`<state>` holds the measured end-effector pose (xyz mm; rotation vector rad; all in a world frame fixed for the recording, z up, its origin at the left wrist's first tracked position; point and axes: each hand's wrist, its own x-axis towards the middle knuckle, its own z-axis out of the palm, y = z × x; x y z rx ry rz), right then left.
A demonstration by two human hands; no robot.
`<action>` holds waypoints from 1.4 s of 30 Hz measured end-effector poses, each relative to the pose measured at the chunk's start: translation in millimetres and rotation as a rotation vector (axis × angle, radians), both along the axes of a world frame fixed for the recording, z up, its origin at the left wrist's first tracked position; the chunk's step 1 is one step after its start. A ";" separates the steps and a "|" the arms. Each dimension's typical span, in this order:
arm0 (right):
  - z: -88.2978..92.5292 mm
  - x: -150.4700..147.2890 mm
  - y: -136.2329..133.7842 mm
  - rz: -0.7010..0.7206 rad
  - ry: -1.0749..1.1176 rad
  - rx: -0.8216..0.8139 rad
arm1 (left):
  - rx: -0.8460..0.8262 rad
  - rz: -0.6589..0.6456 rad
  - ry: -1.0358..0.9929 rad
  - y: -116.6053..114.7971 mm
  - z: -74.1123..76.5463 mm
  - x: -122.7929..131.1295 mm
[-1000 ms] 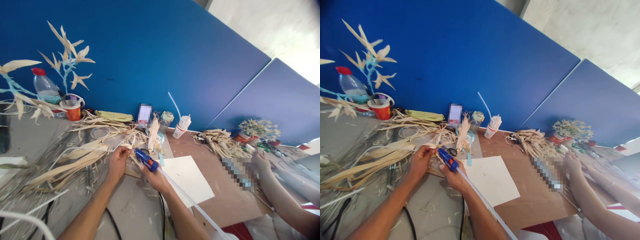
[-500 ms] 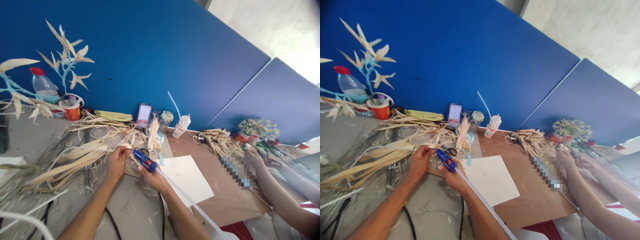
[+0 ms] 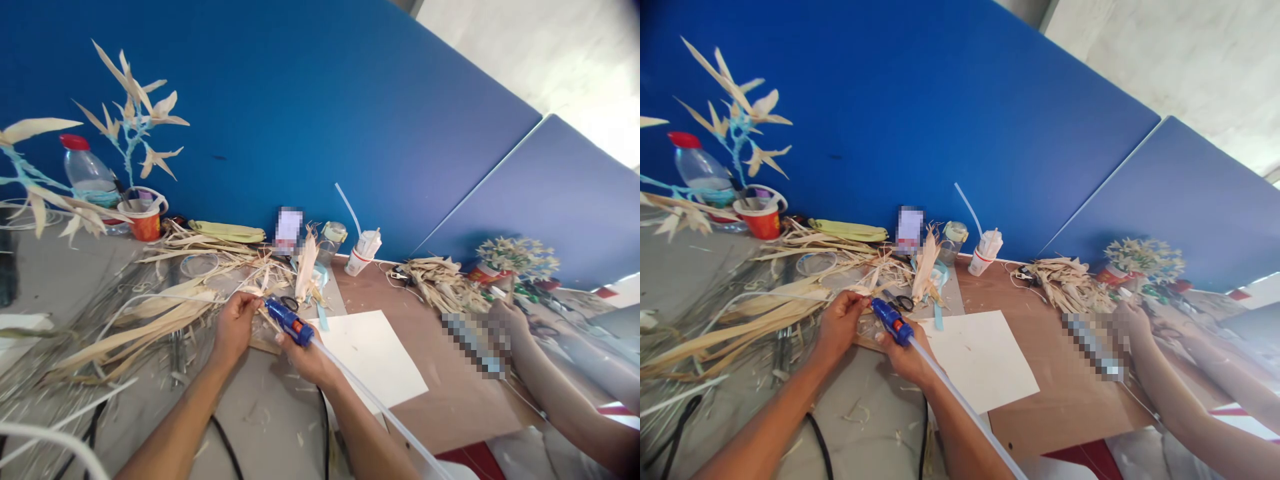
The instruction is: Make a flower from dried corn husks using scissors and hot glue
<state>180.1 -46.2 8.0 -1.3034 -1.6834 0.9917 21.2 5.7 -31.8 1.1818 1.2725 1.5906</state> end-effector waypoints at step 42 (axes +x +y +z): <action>-7.4 -0.9 1.8 -0.031 -0.040 0.038 | -0.012 0.016 0.018 0.7 -1.9 0.2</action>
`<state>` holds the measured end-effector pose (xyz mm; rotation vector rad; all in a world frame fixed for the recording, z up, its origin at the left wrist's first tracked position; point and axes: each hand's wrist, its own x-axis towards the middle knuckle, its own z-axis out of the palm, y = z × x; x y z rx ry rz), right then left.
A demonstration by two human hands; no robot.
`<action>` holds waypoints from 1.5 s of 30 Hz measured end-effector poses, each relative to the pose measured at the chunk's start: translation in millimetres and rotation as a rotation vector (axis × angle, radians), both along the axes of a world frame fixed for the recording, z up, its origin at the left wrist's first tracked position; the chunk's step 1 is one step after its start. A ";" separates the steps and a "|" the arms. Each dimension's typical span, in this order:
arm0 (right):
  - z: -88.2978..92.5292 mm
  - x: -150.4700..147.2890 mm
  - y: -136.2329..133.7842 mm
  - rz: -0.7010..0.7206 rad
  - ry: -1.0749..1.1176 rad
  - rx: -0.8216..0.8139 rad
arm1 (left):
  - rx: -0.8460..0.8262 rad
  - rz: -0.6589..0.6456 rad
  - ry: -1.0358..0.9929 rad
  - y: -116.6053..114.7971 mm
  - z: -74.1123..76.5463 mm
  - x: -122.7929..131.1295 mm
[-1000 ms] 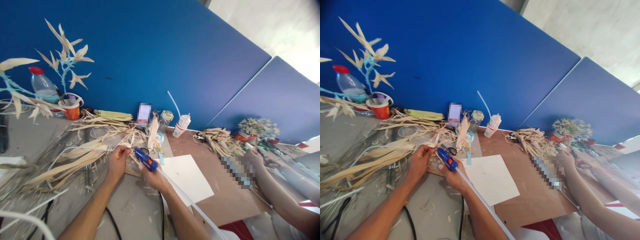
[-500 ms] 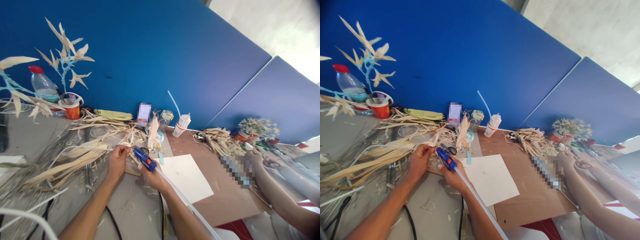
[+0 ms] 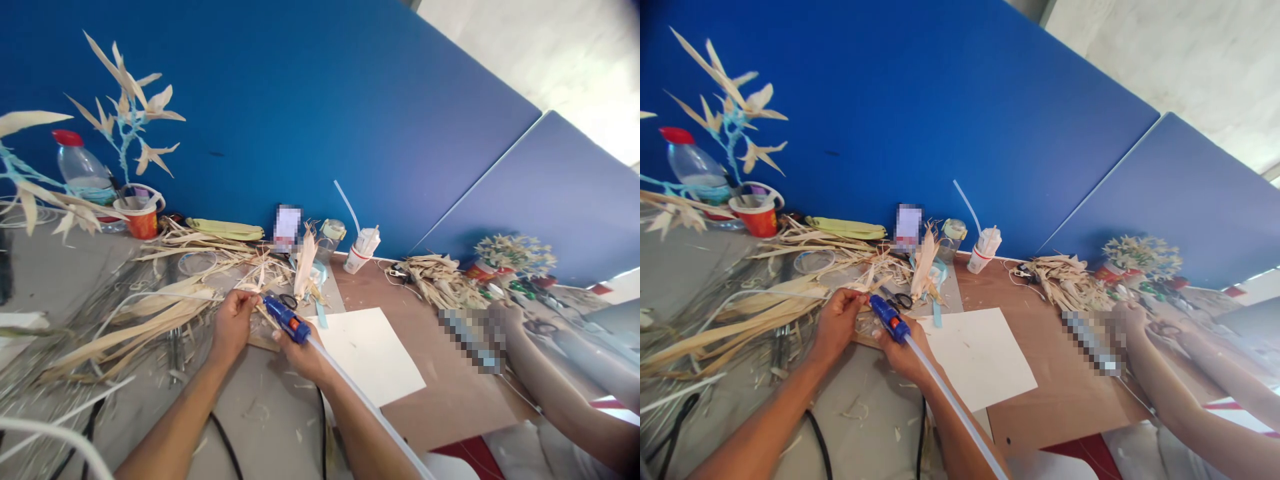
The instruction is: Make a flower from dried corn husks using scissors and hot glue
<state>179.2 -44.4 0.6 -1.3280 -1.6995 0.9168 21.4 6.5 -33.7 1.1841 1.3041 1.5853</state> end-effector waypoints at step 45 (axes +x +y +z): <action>3.8 116.0 -22.9 -0.127 -0.721 -0.098 | 0.006 -0.062 -0.292 3.7 4.0 -2.4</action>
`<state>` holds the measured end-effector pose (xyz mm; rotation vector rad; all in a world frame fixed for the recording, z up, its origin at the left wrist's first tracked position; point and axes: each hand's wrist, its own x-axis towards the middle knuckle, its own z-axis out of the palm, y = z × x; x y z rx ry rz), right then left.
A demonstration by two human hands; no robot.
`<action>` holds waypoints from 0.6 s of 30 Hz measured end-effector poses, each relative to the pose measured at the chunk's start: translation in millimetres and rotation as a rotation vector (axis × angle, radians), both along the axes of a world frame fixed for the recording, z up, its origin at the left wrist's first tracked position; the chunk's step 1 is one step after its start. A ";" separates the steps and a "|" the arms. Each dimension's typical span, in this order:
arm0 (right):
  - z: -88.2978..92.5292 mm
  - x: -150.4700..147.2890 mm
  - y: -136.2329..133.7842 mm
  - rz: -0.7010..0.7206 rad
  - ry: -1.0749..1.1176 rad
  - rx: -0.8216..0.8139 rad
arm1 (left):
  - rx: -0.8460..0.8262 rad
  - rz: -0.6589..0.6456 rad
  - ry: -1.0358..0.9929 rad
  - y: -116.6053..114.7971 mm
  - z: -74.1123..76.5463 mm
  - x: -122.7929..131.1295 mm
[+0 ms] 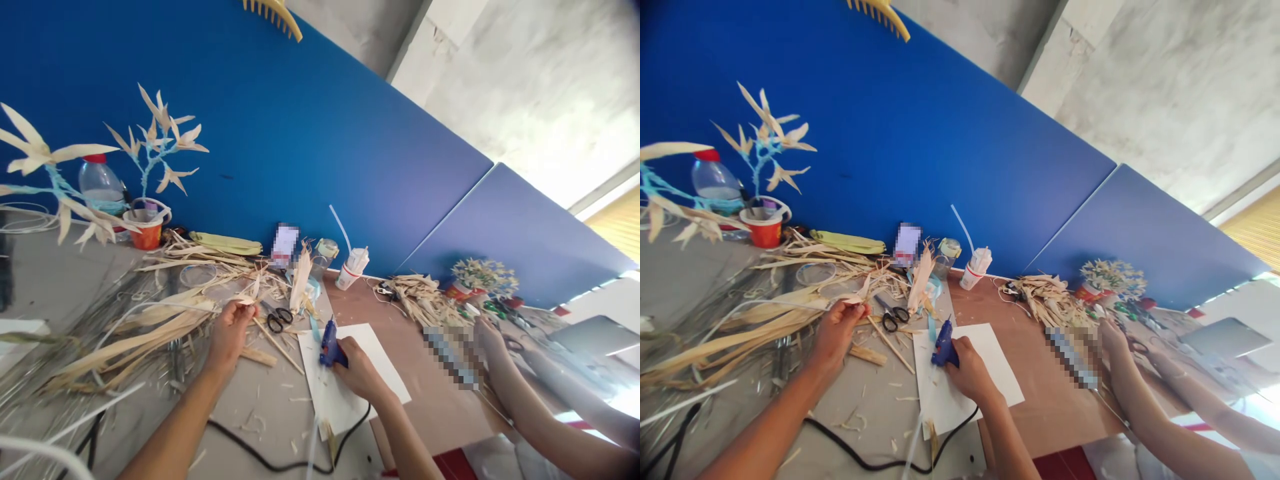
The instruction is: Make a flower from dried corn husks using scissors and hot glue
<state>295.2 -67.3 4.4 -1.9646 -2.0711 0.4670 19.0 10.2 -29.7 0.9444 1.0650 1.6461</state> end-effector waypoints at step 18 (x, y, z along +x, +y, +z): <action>1.6 -150.7 58.8 -0.009 1.022 0.121 | 0.003 -0.069 0.161 -9.5 11.6 0.7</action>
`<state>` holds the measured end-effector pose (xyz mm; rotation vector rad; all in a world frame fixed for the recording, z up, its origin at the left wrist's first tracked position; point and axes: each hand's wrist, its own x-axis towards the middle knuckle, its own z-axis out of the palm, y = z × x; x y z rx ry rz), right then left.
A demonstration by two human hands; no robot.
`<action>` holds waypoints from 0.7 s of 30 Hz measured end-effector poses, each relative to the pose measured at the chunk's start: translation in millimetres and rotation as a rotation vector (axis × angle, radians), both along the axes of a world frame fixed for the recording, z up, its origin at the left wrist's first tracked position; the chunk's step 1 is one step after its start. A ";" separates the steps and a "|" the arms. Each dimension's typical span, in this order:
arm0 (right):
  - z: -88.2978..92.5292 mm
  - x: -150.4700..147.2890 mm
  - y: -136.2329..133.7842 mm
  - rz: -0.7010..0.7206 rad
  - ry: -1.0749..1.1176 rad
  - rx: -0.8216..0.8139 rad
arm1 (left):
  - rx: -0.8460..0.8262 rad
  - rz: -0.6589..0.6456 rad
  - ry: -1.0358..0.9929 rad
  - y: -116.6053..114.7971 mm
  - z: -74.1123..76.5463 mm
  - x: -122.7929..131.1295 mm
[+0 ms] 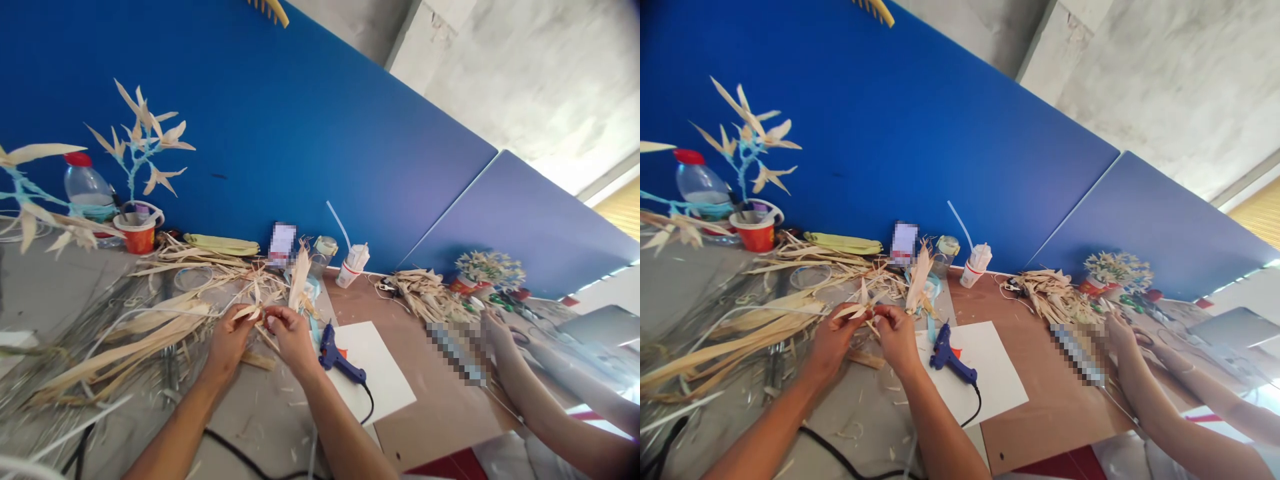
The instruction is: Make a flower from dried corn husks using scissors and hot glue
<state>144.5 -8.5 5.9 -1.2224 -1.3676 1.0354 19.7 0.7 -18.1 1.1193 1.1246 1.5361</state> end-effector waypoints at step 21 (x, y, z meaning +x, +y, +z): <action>-4.7 2.7 -5.5 -0.037 0.198 -0.058 | -0.026 -0.059 0.205 -9.4 2.6 4.9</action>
